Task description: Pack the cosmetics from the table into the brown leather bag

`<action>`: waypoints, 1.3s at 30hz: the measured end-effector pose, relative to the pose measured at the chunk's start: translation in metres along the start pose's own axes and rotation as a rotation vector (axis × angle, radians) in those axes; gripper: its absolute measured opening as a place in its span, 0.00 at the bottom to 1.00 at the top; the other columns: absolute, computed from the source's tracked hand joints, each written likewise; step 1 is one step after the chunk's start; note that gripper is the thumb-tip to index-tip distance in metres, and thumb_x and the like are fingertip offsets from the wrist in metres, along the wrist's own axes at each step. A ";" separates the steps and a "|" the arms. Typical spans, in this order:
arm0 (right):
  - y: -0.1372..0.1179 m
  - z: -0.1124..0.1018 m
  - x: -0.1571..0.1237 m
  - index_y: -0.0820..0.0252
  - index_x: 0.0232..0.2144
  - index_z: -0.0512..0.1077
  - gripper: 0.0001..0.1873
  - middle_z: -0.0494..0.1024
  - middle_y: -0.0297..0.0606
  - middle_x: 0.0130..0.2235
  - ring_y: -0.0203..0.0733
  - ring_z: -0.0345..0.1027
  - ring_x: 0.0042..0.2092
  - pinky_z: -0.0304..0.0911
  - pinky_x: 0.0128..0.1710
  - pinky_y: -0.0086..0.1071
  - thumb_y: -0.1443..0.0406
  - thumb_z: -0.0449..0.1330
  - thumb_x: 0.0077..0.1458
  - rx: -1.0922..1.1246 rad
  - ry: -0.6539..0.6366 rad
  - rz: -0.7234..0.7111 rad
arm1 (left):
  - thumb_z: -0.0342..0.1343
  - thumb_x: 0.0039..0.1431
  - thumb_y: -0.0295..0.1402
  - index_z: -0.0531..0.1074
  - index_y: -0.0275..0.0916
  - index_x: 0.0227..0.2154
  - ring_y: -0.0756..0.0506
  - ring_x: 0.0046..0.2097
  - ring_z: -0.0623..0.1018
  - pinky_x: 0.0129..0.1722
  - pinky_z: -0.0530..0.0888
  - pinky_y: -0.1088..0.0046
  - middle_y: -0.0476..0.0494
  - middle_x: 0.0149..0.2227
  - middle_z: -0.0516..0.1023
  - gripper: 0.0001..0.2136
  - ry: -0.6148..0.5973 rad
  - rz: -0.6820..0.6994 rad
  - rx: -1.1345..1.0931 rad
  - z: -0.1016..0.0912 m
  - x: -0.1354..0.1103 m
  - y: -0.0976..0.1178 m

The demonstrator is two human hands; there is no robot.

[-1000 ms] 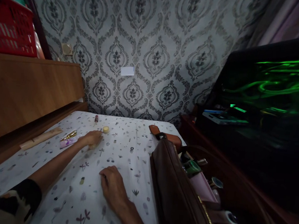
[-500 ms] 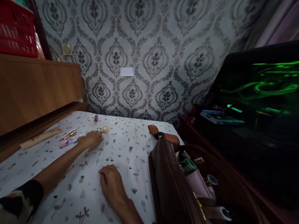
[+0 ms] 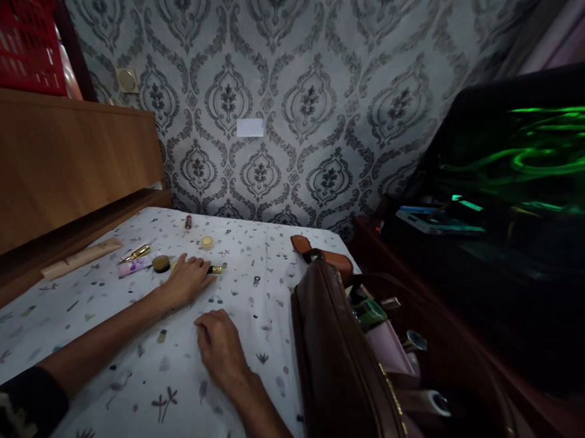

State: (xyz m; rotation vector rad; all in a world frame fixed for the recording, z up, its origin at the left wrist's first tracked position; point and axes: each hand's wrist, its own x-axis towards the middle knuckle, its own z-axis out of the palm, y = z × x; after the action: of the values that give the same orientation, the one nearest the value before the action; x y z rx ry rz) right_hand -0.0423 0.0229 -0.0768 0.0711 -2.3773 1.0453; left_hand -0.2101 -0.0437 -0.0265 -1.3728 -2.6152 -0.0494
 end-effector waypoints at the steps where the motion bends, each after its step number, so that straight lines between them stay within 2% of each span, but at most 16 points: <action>1: -0.001 0.000 0.000 0.62 0.37 0.76 0.11 0.79 0.42 0.36 0.44 0.70 0.41 0.66 0.44 0.36 0.75 0.54 0.57 -0.002 -0.004 0.008 | 0.44 0.69 0.40 0.73 0.34 0.43 0.35 0.50 0.74 0.55 0.62 0.52 0.32 0.44 0.77 0.16 0.012 0.016 -0.008 -0.003 -0.004 0.000; 4: -0.003 -0.002 0.001 0.61 0.37 0.76 0.12 0.79 0.42 0.37 0.44 0.71 0.42 0.66 0.45 0.36 0.75 0.55 0.57 -0.013 -0.025 0.045 | 0.41 0.70 0.40 0.71 0.36 0.42 0.36 0.51 0.72 0.52 0.66 0.56 0.34 0.45 0.76 0.17 0.036 0.053 -0.041 -0.008 -0.013 -0.003; 9: -0.006 -0.008 0.002 0.60 0.39 0.77 0.12 0.79 0.41 0.38 0.43 0.72 0.41 0.65 0.44 0.34 0.73 0.55 0.57 -0.055 -0.014 0.134 | 0.49 0.67 0.41 0.69 0.36 0.47 0.37 0.60 0.67 0.59 0.64 0.60 0.35 0.53 0.73 0.14 0.003 0.148 -0.125 0.002 -0.030 0.000; 13: -0.005 -0.014 0.005 0.58 0.42 0.76 0.13 0.79 0.40 0.35 0.42 0.72 0.36 0.63 0.39 0.31 0.70 0.54 0.59 -0.192 0.051 0.286 | 0.41 0.70 0.42 0.70 0.41 0.45 0.41 0.56 0.71 0.57 0.67 0.64 0.41 0.49 0.76 0.15 -0.006 0.217 -0.222 0.005 -0.044 0.006; 15: -0.004 -0.018 0.007 0.58 0.43 0.76 0.14 0.80 0.40 0.35 0.43 0.72 0.36 0.61 0.38 0.31 0.70 0.52 0.60 -0.249 0.094 0.366 | 0.40 0.70 0.43 0.70 0.40 0.47 0.41 0.58 0.70 0.58 0.66 0.63 0.39 0.52 0.75 0.17 -0.003 0.214 -0.258 0.006 -0.051 0.008; 19: -0.002 -0.026 0.010 0.61 0.45 0.74 0.14 0.80 0.40 0.34 0.44 0.73 0.37 0.59 0.37 0.31 0.68 0.50 0.62 -0.262 0.144 0.489 | 0.47 0.67 0.44 0.64 0.37 0.56 0.37 0.65 0.61 0.64 0.60 0.57 0.35 0.62 0.66 0.21 -0.060 0.208 -0.294 0.011 -0.067 0.012; 23: -0.002 -0.029 0.011 0.64 0.49 0.72 0.15 0.79 0.41 0.35 0.43 0.72 0.38 0.59 0.39 0.31 0.67 0.51 0.63 -0.229 0.140 0.500 | 0.45 0.67 0.38 0.63 0.40 0.56 0.38 0.59 0.67 0.58 0.66 0.58 0.37 0.56 0.70 0.18 -0.046 0.262 -0.386 0.011 -0.083 0.016; 27: -0.004 -0.030 0.011 0.60 0.36 0.75 0.12 0.78 0.39 0.32 0.41 0.70 0.36 0.56 0.36 0.30 0.65 0.52 0.64 -0.186 0.085 0.477 | 0.45 0.65 0.34 0.68 0.40 0.48 0.40 0.47 0.72 0.47 0.71 0.60 0.40 0.44 0.74 0.12 0.024 0.239 -0.438 0.008 -0.090 0.020; 31: -0.005 -0.031 0.013 0.59 0.24 0.72 0.19 0.73 0.33 0.24 0.37 0.65 0.29 0.53 0.31 0.28 0.63 0.52 0.65 -0.124 0.077 0.477 | 0.48 0.63 0.37 0.67 0.42 0.46 0.40 0.46 0.73 0.46 0.71 0.63 0.43 0.43 0.75 0.11 0.066 0.181 -0.558 0.004 -0.090 0.029; 35: -0.001 -0.032 0.017 0.59 0.21 0.70 0.24 0.70 0.32 0.20 0.36 0.65 0.27 0.53 0.29 0.27 0.60 0.47 0.67 -0.057 0.132 0.517 | 0.48 0.62 0.39 0.66 0.43 0.45 0.41 0.46 0.74 0.45 0.72 0.64 0.43 0.44 0.75 0.11 0.103 0.150 -0.679 -0.003 -0.087 0.046; 39: 0.002 -0.032 0.019 0.60 0.23 0.70 0.22 0.73 0.34 0.25 0.37 0.66 0.30 0.54 0.30 0.27 0.62 0.47 0.67 -0.067 0.247 0.608 | 0.47 0.63 0.41 0.64 0.43 0.46 0.41 0.48 0.75 0.47 0.72 0.63 0.42 0.45 0.75 0.13 0.129 0.157 -0.795 -0.001 -0.080 0.064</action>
State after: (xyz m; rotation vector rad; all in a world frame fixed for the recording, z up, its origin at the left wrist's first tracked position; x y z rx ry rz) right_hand -0.0447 0.0499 -0.0509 -0.8021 -2.2422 1.1485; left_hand -0.1129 -0.0721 -0.0439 -1.6935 -2.4465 -1.2154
